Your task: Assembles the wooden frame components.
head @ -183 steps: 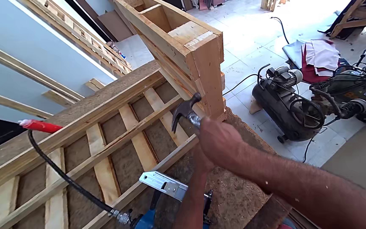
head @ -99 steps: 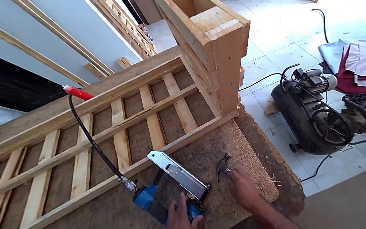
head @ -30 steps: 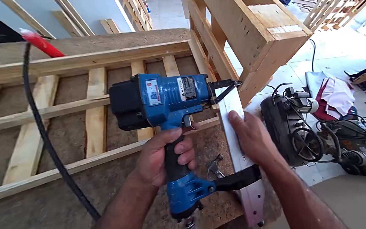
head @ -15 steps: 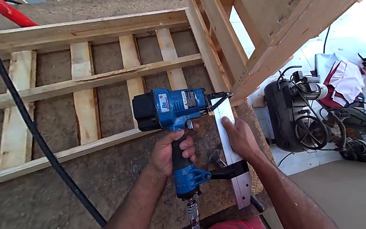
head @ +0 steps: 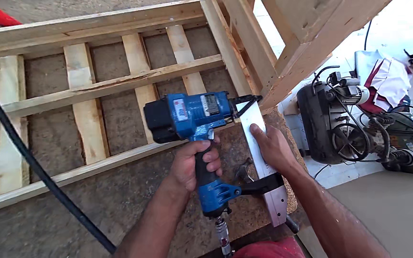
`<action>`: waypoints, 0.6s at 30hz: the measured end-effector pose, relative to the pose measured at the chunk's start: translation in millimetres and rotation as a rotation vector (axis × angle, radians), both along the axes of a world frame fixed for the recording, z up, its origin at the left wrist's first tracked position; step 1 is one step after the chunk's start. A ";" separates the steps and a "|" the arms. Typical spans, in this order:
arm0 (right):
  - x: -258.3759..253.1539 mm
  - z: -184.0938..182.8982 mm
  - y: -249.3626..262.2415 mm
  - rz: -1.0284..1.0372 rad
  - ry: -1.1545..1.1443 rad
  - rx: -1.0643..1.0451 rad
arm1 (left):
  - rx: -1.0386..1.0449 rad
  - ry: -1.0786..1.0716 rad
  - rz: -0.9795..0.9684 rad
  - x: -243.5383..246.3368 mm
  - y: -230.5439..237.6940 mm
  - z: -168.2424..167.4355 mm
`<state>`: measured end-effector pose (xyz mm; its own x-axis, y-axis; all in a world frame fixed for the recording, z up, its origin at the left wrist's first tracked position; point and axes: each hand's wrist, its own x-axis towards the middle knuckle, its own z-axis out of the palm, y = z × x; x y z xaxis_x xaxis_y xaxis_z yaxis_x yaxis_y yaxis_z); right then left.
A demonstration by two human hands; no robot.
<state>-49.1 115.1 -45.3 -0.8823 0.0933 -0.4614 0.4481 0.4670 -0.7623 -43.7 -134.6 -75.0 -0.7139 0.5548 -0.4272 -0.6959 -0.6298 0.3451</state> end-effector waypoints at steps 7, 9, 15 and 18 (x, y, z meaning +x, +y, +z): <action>37.5 -18.5 -29.9 0.071 0.060 -0.045 | 0.018 0.186 -0.013 36.5 -34.3 11.9; 65.5 -45.3 -40.8 0.274 0.089 -0.059 | -0.069 0.260 -0.006 69.3 -66.1 19.2; 169.9 -122.8 -31.7 0.243 -0.181 0.636 | -1.275 0.459 -0.292 164.9 -141.1 59.3; 207.9 -151.0 -20.5 0.177 -0.105 0.722 | -1.678 0.577 -0.734 183.4 -149.6 60.5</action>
